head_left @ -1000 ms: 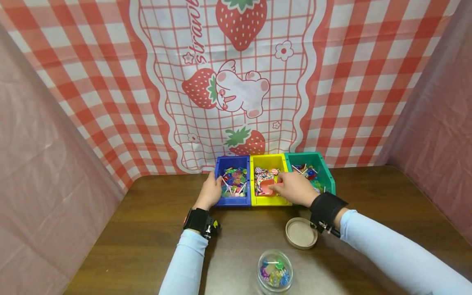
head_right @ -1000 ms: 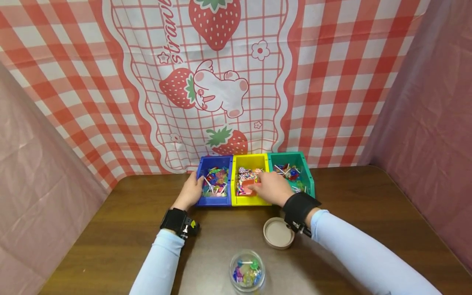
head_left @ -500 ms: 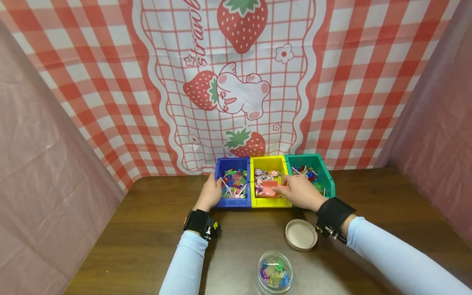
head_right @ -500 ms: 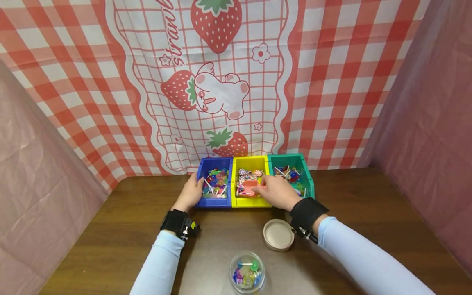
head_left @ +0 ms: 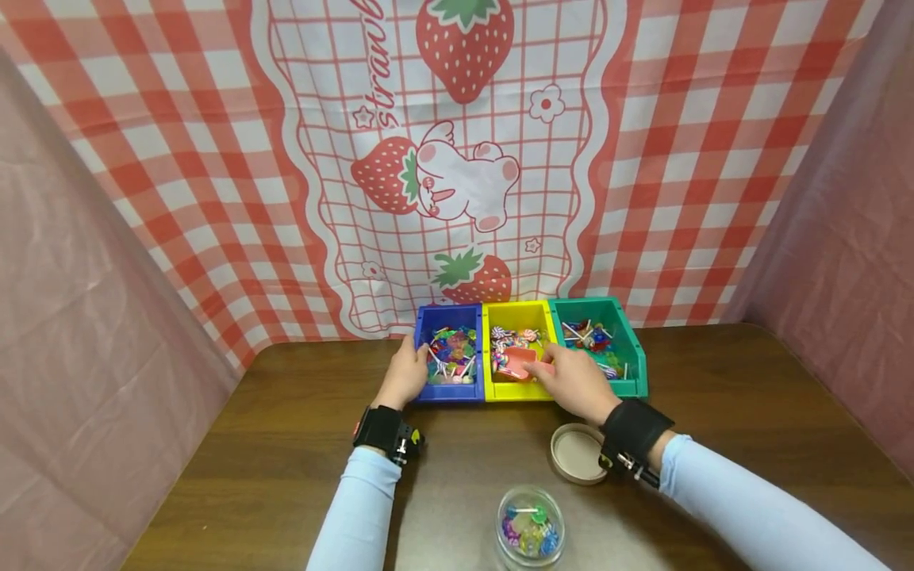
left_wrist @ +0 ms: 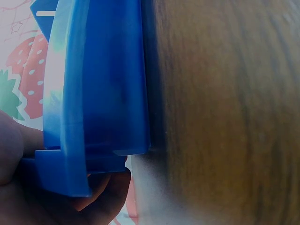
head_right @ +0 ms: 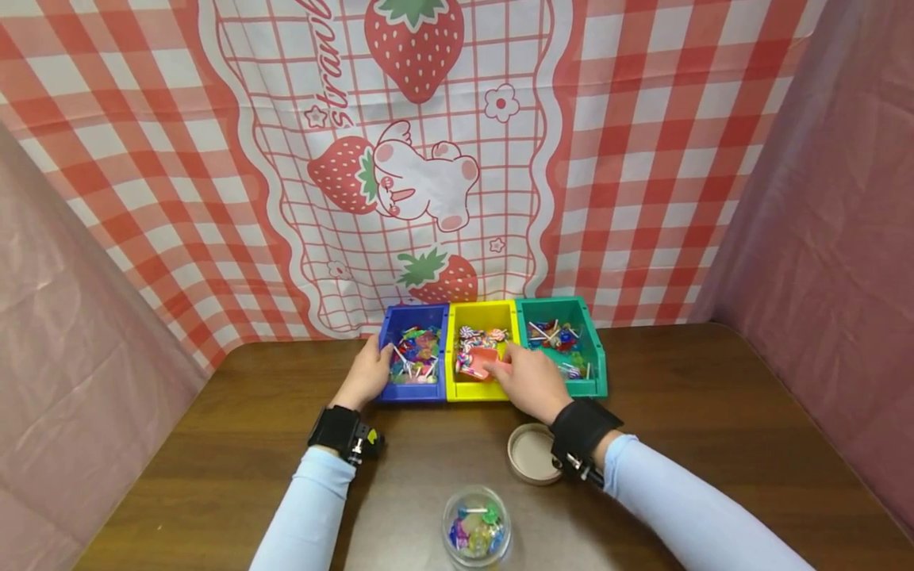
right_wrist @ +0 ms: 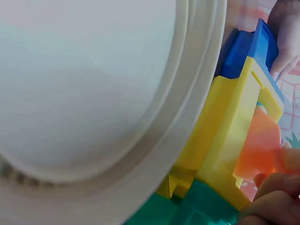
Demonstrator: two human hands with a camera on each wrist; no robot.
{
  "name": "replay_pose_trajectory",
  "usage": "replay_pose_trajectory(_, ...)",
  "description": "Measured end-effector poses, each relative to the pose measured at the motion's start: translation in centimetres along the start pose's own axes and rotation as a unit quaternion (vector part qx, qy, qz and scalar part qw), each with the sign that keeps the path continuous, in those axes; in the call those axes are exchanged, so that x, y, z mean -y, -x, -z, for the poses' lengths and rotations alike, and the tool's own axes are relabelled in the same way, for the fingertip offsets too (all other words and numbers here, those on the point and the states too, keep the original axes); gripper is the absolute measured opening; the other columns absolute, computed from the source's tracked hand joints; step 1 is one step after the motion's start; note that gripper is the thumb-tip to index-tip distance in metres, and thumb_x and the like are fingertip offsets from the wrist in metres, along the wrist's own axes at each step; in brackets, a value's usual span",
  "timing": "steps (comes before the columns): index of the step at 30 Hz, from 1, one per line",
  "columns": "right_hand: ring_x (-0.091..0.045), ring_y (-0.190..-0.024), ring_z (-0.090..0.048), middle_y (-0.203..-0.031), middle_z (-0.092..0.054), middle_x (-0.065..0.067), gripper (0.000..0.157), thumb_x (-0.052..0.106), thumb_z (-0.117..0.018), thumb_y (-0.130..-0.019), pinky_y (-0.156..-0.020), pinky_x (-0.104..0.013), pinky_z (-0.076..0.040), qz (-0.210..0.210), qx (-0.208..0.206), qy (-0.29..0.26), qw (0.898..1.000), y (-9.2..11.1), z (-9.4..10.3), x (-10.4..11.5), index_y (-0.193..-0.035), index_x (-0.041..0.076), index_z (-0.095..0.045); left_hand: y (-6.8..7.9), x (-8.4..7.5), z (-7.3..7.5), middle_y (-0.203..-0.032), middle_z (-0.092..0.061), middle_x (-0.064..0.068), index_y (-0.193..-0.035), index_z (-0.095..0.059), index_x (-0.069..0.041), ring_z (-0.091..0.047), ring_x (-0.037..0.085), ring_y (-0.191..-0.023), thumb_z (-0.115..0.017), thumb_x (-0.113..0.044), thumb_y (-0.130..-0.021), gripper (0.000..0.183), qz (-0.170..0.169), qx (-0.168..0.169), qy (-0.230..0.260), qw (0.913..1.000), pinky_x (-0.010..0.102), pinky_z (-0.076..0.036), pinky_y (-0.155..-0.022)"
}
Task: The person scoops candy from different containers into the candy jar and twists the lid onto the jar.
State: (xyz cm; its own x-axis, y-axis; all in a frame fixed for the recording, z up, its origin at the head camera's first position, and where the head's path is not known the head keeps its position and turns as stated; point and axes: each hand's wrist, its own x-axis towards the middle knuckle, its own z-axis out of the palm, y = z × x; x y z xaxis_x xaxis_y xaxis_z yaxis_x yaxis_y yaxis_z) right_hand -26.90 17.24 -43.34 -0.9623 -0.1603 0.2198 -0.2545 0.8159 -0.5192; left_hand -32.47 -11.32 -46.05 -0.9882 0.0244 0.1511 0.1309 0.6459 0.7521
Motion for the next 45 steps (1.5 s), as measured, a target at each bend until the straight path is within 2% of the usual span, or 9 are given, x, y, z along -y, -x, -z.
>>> replay_pose_trajectory(4,-0.019,-0.056,-0.045,-0.063,-0.049,-0.003,0.034,0.039,-0.065,-0.097,-0.053,-0.031,-0.034,-0.018,-0.018,-0.016,1.000,0.4,-0.2,-0.2,-0.089,0.006,-0.063,0.0,0.0,-0.1,-0.123,-0.060,0.026,-0.135,-0.045,0.006,-0.057,0.037,-0.117,-0.040,-0.016,-0.108,0.035,0.000,0.004,0.003,1.0000,0.052,-0.044,-0.100)
replay_pose_trajectory(10,-0.020,-0.057,-0.047,-0.067,-0.053,-0.005,0.038,0.038,-0.065,-0.098,-0.054,-0.032,-0.037,-0.021,-0.048,-0.043,0.998,0.5,-0.2,-0.5,-0.097,0.000,-0.063,0.0,0.0,0.0,-0.124,-0.060,0.026,-0.136,-0.045,0.005,-0.057,0.036,-0.117,-0.040,-0.017,-0.108,0.036,0.003,0.004,0.007,1.0000,0.052,-0.044,-0.100)
replay_pose_trajectory(22,-0.020,-0.045,-0.039,-0.054,-0.037,0.000,0.045,0.049,-0.057,-0.099,-0.048,-0.030,-0.028,-0.056,-0.055,-0.100,0.992,0.7,1.1,-0.6,-0.100,0.003,-0.060,0.1,0.1,0.1,-0.117,-0.062,0.026,-0.130,-0.048,0.006,-0.059,0.037,-0.112,-0.042,-0.016,-0.107,0.033,-0.001,-0.006,-0.002,1.0000,0.052,-0.045,-0.097)
replay_pose_trajectory(28,-0.024,-0.057,-0.041,-0.064,-0.040,-0.004,0.047,0.052,-0.056,-0.099,-0.050,-0.031,-0.028,-0.047,-0.077,-0.137,0.986,1.1,2.3,-0.6,-0.099,0.005,-0.063,0.0,0.1,0.0,-0.117,-0.062,0.025,-0.131,-0.048,0.006,-0.059,0.036,-0.112,-0.041,-0.017,-0.107,0.034,-0.004,-0.004,-0.002,1.0000,0.052,-0.045,-0.097)
replay_pose_trajectory(32,-0.026,-0.060,-0.043,-0.068,-0.045,-0.008,0.045,0.050,-0.057,-0.099,-0.049,-0.031,-0.030,-0.046,-0.075,-0.206,0.975,1.8,3.0,-0.6,-0.099,0.006,-0.062,0.0,-0.1,0.1,-0.118,-0.062,0.025,-0.133,-0.047,0.006,-0.059,0.037,-0.114,-0.041,-0.016,-0.107,0.035,-0.004,-0.002,-0.001,1.0000,0.052,-0.044,-0.099)
replay_pose_trajectory(35,-0.025,-0.060,-0.043,-0.065,-0.044,-0.006,0.044,0.046,-0.058,-0.099,-0.049,-0.031,-0.032,-0.049,-0.069,-0.267,0.960,2.3,3.4,-0.7,-0.100,0.003,-0.060,0.0,-0.2,0.1,-0.121,-0.061,0.026,-0.135,-0.046,0.006,-0.058,0.037,-0.116,-0.041,-0.017,-0.108,0.036,0.001,0.000,0.000,1.0000,0.052,-0.043,-0.101)
replay_pose_trajectory(39,-0.022,-0.059,-0.041,-0.063,-0.039,-0.002,0.041,0.038,-0.059,-0.101,-0.051,-0.029,-0.033,-0.048,-0.065,-0.319,0.944,2.7,3.6,-0.8,-0.101,-0.002,-0.057,0.0,-0.2,0.1,-0.123,-0.061,0.025,-0.137,-0.045,0.006,-0.057,0.037,-0.118,-0.041,-0.016,-0.108,0.037,0.003,0.001,0.000,1.0000,0.052,-0.043,-0.102)
replay_pose_trajectory(45,-0.020,-0.052,-0.035,-0.061,-0.036,-0.001,0.034,0.027,-0.058,-0.103,-0.049,-0.030,-0.031,-0.020,-0.050,-0.387,0.920,3.4,3.6,-1.5,-0.101,-0.006,-0.055,0.0,-0.1,0.1,-0.124,-0.060,0.026,-0.136,-0.045,0.006,-0.056,0.038,-0.120,-0.042,-0.015,-0.107,0.036,0.001,0.001,0.001,1.0000,0.053,-0.042,-0.103)
